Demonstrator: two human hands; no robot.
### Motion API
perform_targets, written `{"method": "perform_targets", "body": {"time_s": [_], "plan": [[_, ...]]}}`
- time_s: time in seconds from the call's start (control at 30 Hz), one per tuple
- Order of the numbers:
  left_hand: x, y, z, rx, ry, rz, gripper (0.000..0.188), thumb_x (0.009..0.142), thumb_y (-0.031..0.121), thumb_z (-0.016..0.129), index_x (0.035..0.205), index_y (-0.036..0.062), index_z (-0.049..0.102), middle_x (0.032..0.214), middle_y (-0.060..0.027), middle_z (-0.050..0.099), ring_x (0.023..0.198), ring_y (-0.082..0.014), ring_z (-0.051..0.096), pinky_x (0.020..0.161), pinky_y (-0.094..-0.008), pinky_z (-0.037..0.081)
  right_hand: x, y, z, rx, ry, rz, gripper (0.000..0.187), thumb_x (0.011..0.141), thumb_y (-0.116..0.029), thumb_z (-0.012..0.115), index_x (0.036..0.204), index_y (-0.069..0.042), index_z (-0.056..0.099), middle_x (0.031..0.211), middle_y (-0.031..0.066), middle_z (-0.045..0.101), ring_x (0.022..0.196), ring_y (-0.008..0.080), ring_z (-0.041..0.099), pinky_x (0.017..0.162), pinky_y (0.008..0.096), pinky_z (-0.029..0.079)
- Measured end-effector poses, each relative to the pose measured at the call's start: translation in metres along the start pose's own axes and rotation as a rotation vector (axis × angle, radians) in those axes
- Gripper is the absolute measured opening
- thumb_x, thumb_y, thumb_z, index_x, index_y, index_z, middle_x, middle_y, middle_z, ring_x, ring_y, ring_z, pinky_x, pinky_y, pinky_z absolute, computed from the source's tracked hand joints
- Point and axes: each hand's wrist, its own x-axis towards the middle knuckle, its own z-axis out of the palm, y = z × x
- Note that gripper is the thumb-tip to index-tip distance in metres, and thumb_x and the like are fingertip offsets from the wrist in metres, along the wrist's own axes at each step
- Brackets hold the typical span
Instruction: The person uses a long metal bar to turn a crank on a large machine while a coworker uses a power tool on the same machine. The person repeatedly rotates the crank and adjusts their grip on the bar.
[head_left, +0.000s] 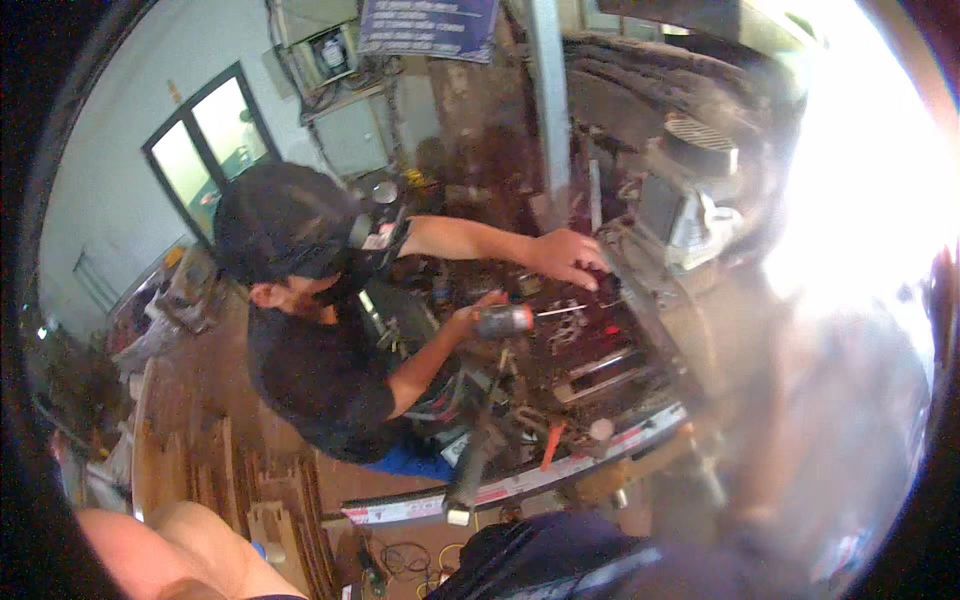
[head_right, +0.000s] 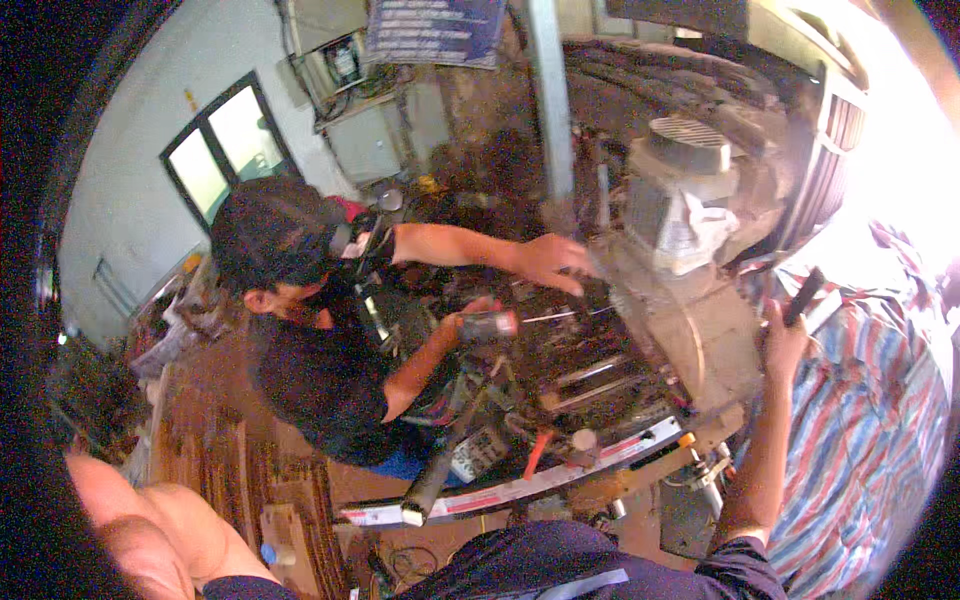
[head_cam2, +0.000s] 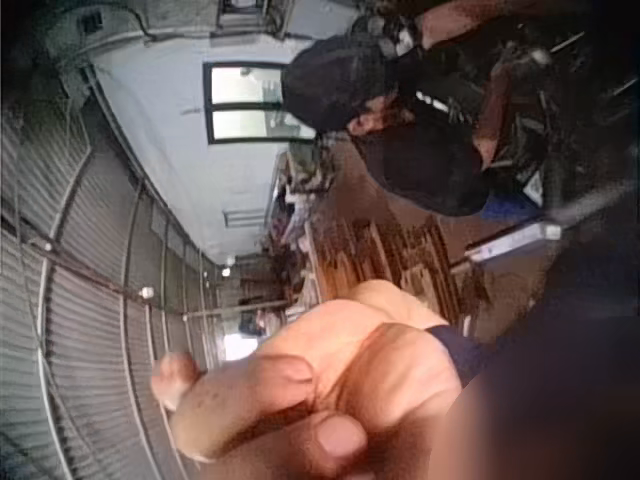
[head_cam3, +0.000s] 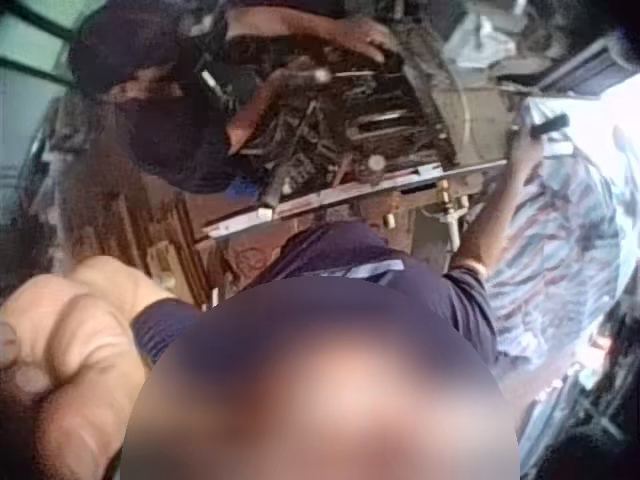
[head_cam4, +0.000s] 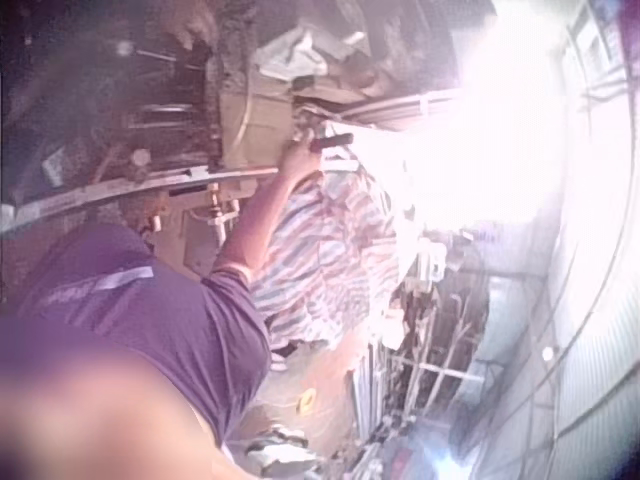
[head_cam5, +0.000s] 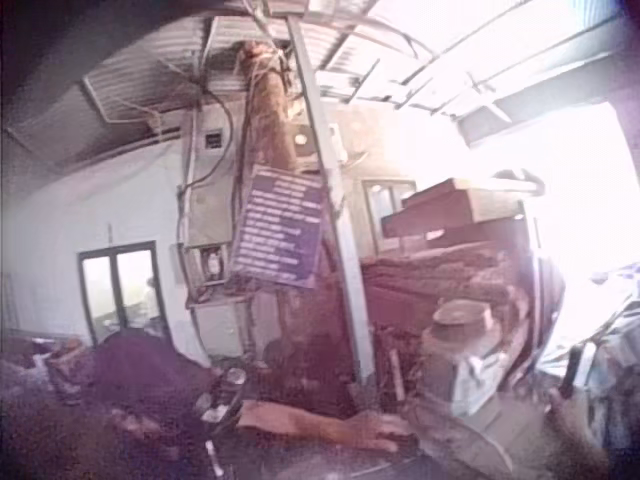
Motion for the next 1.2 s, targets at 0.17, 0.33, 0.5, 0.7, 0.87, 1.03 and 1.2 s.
{"method": "perform_targets", "body": {"time_s": [0.17,0.33,0.5,0.7,0.87,1.03,1.2], "plan": [[0.003,-0.006,0.010,-0.019,0.035,0.048,0.049,0.100,0.057,0.065,0.123,0.0148,0.056,0.126,-0.0085,0.065,0.110,-0.0277,0.067,0.094,-0.0532,0.050,-0.004,-0.009,0.003,-0.118,0.079,-0.113,0.031,0.101,-0.029,0.081,0.095,0.000,0.070,0.082,0.0010,0.067,0.074,0.0121,0.057,0.068,0.0334,0.047],[-0.001,-0.001,0.017,-0.048,0.072,0.026,0.050,0.101,0.060,0.062,0.125,0.0159,0.054,0.129,-0.0076,0.064,0.111,-0.0270,0.067,0.094,-0.0534,0.049,-0.006,-0.008,0.000,-0.168,0.043,-0.135,0.029,0.099,-0.026,0.081,0.097,0.001,0.070,0.083,0.0040,0.068,0.075,0.0157,0.060,0.071,0.0364,0.050],[0.006,-0.007,0.031,-0.045,0.123,0.071,0.051,0.103,0.062,0.060,0.126,0.0171,0.052,0.131,-0.0067,0.064,0.113,-0.0262,0.067,0.094,-0.0537,0.048,0.002,-0.010,0.000,-0.321,0.121,-0.303,0.037,0.099,-0.034,0.082,0.095,0.000,0.070,0.076,0.0035,0.064,0.072,0.0136,0.059,0.068,0.0363,0.049],[0.010,-0.004,0.032,-0.140,0.276,0.001,0.052,0.105,0.064,0.057,0.128,0.0184,0.049,0.134,-0.0057,0.063,0.114,-0.0253,0.067,0.095,-0.0539,0.047,-0.008,-0.029,0.003,-0.313,0.110,-0.095,0.043,0.099,-0.039,0.080,0.100,0.003,0.074,0.079,0.0059,0.070,0.073,0.0170,0.062,0.074,0.0384,0.052],[-0.010,0.071,0.079,-0.484,0.741,-0.353,0.055,0.099,0.069,0.063,0.118,0.0181,0.055,0.124,-0.0067,0.065,0.108,-0.0265,0.065,0.091,-0.0550,0.051,-0.018,-0.039,0.004,-0.270,0.100,-0.091,0.043,0.097,-0.037,0.081,0.106,0.005,0.078,0.089,0.0101,0.078,0.080,0.0212,0.069,0.080,0.0390,0.054],[-0.043,0.144,0.175,-1.100,0.478,-0.566,0.094,0.071,0.089,0.080,0.119,0.0086,0.073,0.109,-0.0168,0.070,0.109,-0.0393,0.064,0.098,-0.0587,0.056,-0.016,-0.038,0.003,-0.293,0.109,-0.127,0.044,0.097,-0.036,0.080,0.117,0.002,0.080,0.100,0.0153,0.081,0.091,0.0258,0.074,0.089,0.0409,0.056],[-0.034,0.210,0.216,-1.357,0.544,-0.683,0.084,0.068,0.075,0.095,0.115,0.0087,0.071,0.107,-0.0121,0.078,0.109,-0.0364,0.073,0.111,-0.0593,0.051,-0.015,-0.038,0.004,-0.322,0.121,-0.122,0.042,0.097,-0.038,0.080,0.112,0.002,0.079,0.095,0.0144,0.079,0.088,0.0253,0.073,0.085,0.0411,0.055]]}}
